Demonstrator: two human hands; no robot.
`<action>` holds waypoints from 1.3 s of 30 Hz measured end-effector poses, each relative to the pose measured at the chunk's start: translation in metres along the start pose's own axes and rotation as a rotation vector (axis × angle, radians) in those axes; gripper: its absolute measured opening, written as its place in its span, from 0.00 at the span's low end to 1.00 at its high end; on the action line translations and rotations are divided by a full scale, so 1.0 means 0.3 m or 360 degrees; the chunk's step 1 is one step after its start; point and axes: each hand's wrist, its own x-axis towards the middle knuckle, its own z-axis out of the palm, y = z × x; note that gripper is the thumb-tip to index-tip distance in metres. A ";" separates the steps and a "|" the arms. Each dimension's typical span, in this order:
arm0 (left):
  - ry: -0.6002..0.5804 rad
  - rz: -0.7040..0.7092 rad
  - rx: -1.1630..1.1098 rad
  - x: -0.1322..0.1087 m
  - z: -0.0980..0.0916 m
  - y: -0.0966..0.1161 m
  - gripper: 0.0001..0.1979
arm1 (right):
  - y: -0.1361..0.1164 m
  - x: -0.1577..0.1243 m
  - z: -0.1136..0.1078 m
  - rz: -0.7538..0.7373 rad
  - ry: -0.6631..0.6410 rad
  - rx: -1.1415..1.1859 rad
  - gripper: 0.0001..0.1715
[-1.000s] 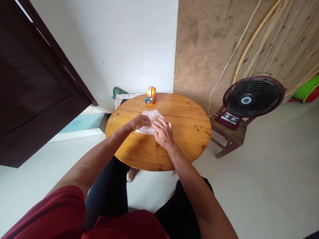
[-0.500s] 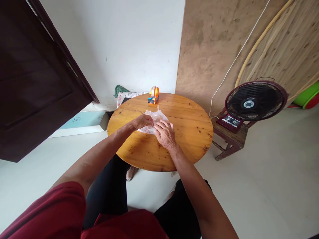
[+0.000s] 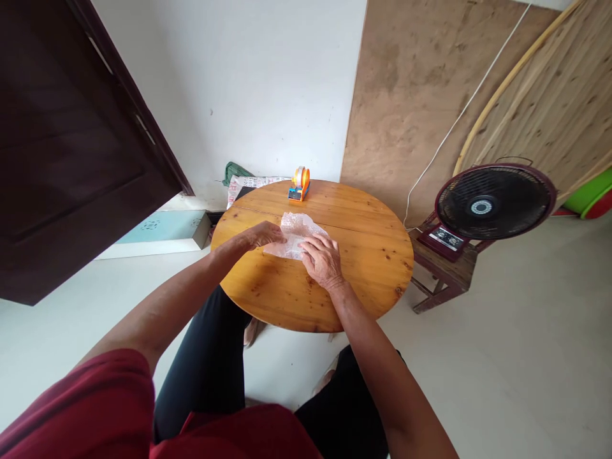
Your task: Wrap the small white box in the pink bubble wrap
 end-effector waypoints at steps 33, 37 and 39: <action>0.0140 -0.0601 -0.0468 -0.018 0.075 0.015 0.11 | 0.004 0.001 0.000 -0.0016 -0.0031 0.0010 0.16; 0.0080 -0.0642 -0.0608 -0.018 0.088 0.025 0.14 | 0.008 -0.001 0.006 -0.0020 -0.0015 0.0019 0.16; 0.0065 -0.0650 -0.0635 -0.012 0.096 0.022 0.15 | 0.010 -0.002 0.009 -0.0025 -0.0018 0.0020 0.16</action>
